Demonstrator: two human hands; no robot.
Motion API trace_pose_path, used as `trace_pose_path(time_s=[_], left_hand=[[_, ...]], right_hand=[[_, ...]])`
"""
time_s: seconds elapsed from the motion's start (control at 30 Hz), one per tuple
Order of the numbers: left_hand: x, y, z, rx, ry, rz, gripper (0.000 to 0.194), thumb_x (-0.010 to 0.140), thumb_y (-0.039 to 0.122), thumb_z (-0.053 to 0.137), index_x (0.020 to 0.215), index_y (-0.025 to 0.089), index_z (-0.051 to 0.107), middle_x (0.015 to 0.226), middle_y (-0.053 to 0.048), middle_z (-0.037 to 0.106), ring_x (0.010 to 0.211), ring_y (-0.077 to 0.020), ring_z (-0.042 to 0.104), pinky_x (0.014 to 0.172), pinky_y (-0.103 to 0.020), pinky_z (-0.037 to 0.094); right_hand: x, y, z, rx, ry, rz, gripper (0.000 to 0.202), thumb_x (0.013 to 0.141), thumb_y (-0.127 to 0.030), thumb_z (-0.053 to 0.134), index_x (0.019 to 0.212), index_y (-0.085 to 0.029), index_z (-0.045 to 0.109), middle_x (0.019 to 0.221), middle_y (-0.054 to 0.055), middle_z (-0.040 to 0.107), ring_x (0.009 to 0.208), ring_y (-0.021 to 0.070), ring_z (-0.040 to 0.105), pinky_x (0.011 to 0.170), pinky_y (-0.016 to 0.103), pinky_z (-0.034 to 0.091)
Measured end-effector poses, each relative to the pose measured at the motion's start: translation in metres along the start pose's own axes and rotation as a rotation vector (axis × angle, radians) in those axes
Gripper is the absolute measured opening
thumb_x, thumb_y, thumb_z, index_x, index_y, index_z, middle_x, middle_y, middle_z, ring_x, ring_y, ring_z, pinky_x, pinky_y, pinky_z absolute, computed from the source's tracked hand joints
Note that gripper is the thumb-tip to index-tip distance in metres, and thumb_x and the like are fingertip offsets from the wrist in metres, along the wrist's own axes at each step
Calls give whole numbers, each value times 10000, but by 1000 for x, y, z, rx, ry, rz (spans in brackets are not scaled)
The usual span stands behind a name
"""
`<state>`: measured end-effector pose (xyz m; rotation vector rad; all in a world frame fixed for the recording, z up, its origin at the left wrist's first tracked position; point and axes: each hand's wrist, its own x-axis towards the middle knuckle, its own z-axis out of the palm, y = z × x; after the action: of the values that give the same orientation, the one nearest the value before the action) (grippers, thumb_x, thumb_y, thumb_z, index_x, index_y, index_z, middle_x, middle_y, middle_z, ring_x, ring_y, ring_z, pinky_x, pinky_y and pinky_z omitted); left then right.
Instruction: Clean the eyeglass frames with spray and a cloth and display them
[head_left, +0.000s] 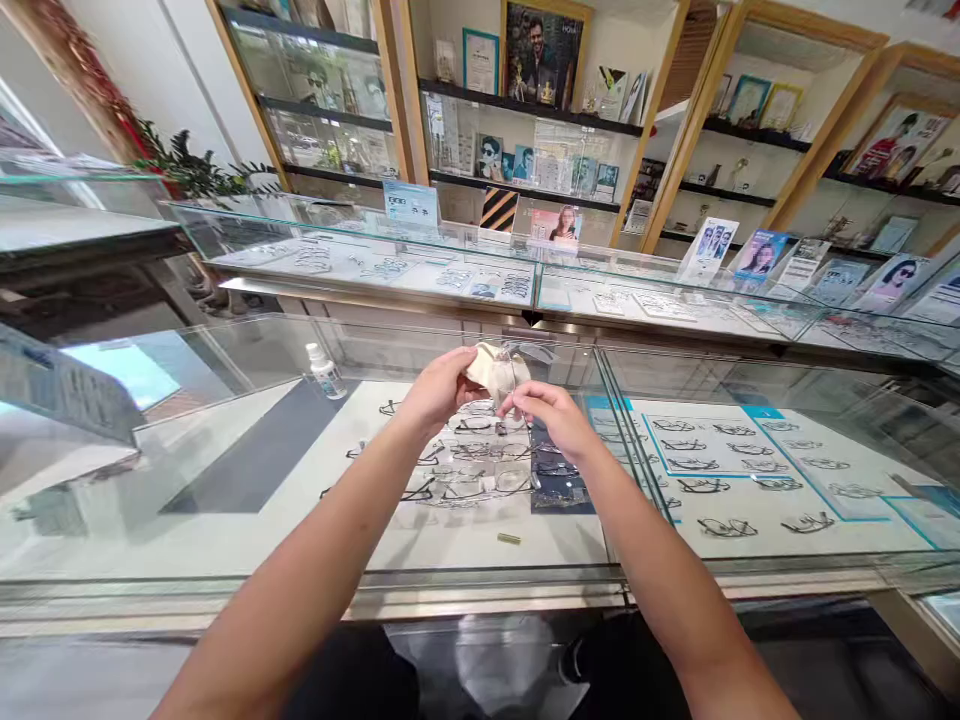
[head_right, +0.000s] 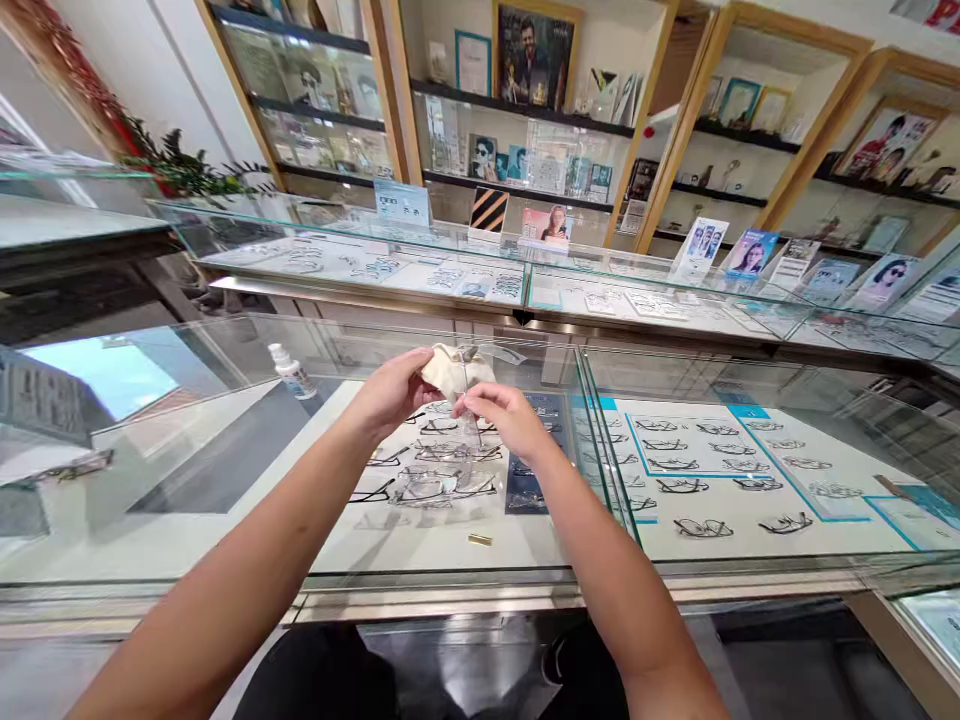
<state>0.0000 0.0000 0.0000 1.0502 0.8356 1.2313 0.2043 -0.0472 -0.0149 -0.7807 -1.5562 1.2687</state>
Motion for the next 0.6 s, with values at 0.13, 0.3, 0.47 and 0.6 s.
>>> trace_pose_path(time_s=[0.13,0.3,0.47,0.6], left_hand=[[-6,1,0,26,-91,3,438,794,535,876,930,167,682,819,-31,685,724,-162,643,654,-267,585],[-7,2,2,-54,-84,20,382,760,446,887,943,171,697,839,-32,701,738,-160,655,735,-295,588],[-5,-7,5,22,-78,196,440,715,423,973,946,187,682,858,-1,708,732,-123,617,678,-238,487],[-8,-16,12,46,-46,303,537,752,570,976,864,195,608,758,33,639,614,-90,530,566,-218,407]], right_hand=[[4,7,-3,27,48,22,310,881,-541,804,854,-233,795,890,38,825,782,182,592,726,323,390],[4,12,-6,136,37,63,325,874,-557,829,876,-234,800,895,52,818,793,188,600,746,327,414],[2,15,-2,203,-2,77,364,877,-598,847,912,-242,779,889,44,782,799,190,599,784,338,463],[0,13,4,205,-53,66,396,880,-619,857,918,-232,785,897,42,780,787,178,584,785,331,460]])
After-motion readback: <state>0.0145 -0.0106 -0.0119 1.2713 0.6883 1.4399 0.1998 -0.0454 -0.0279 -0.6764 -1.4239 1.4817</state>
